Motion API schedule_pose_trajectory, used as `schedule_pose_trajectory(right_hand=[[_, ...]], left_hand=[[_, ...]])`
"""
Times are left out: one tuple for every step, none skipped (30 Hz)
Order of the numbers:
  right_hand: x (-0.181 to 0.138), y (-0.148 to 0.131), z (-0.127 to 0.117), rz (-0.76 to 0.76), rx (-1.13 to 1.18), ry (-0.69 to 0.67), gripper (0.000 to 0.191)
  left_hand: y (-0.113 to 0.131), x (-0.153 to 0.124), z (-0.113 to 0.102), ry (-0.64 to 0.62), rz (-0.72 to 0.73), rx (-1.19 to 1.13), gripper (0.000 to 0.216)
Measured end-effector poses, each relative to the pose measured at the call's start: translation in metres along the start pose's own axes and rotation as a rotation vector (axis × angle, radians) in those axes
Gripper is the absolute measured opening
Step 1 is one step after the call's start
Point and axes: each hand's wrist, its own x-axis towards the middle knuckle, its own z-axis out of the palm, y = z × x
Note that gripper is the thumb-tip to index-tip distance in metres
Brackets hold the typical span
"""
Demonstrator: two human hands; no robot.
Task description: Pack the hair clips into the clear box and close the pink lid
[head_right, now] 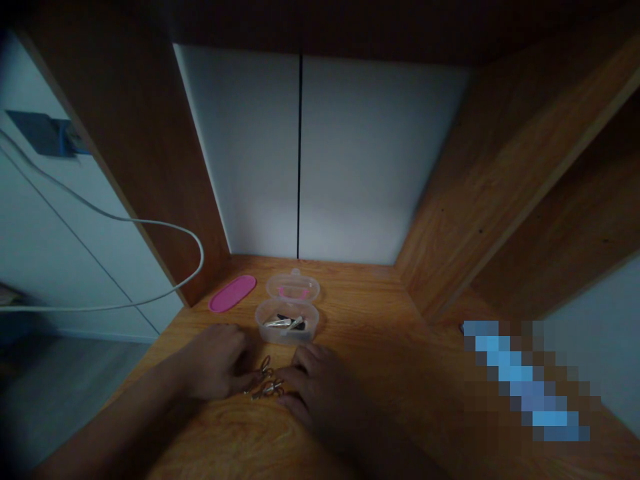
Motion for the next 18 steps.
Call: schedule_pose_trajectory(right_hand=[[0.000,0.000,0.000,0.010,0.001,-0.001,0.023],[0.000,0.000,0.000,0.016,0.012,-0.001,0.021],[0.000,0.000,0.000,0.018,0.031,0.002,0.020],[0.000,0.001,0.000,0.018,0.057,0.007,0.020],[0.000,0.001,-0.001,0.017,0.086,0.014,0.021],[-0.001,0.002,-0.001,0.014,0.117,0.022,0.022],[-0.001,0.003,-0.002,0.008,0.147,0.031,0.021],[-0.001,0.004,-0.002,-0.006,0.175,0.040,0.019],[-0.002,0.005,-0.002,-0.031,0.200,0.048,0.015],[-0.002,0.006,-0.002,-0.067,0.223,0.057,0.010],[-0.003,0.008,-0.001,-0.109,0.247,0.068,0.008],[-0.004,0.009,0.000,-0.151,0.274,0.080,0.007],[-0.005,0.010,0.001,-0.183,0.310,0.102,0.006],[-0.006,0.011,0.002,-0.201,0.356,0.127,0.006],[-0.007,0.012,0.003,-0.201,0.411,0.155,0.005],[-0.007,0.013,0.003,-0.191,0.471,0.186,0.004],[-0.008,0.013,0.004,-0.176,0.530,0.218,0.004],[-0.008,0.014,0.004,-0.162,0.586,0.251,0.004]], left_hand=[[0.001,0.000,-0.001,-0.009,0.007,-0.004,0.036],[0.002,-0.001,-0.002,-0.016,0.018,-0.004,0.034],[0.003,-0.001,-0.003,-0.019,0.030,-0.002,0.031],[0.005,-0.001,-0.004,-0.021,0.044,0.002,0.029],[0.006,-0.001,-0.005,-0.024,0.057,0.007,0.026],[0.008,-0.001,-0.006,-0.026,0.066,0.009,0.024],[0.010,-0.001,-0.006,-0.029,0.072,0.007,0.022],[0.012,-0.001,-0.007,-0.032,0.077,-0.002,0.020],[0.013,-0.001,-0.007,-0.040,0.086,-0.020,0.018],[0.014,-0.001,-0.007,-0.043,0.095,-0.044,0.017],[0.016,-0.001,-0.008,-0.041,0.103,-0.072,0.015],[0.017,-0.002,-0.008,-0.036,0.114,-0.104,0.012],[0.017,-0.002,-0.009,-0.029,0.126,-0.142,0.010],[0.018,-0.002,-0.009,-0.016,0.138,-0.184,0.007],[0.019,-0.002,-0.009,-0.004,0.149,-0.233,0.006],[0.020,-0.002,-0.009,0.012,0.155,-0.285,0.006],[0.021,-0.002,-0.008,0.031,0.160,-0.342,0.006],[0.022,-0.002,-0.006,0.060,0.164,-0.403,0.007]])
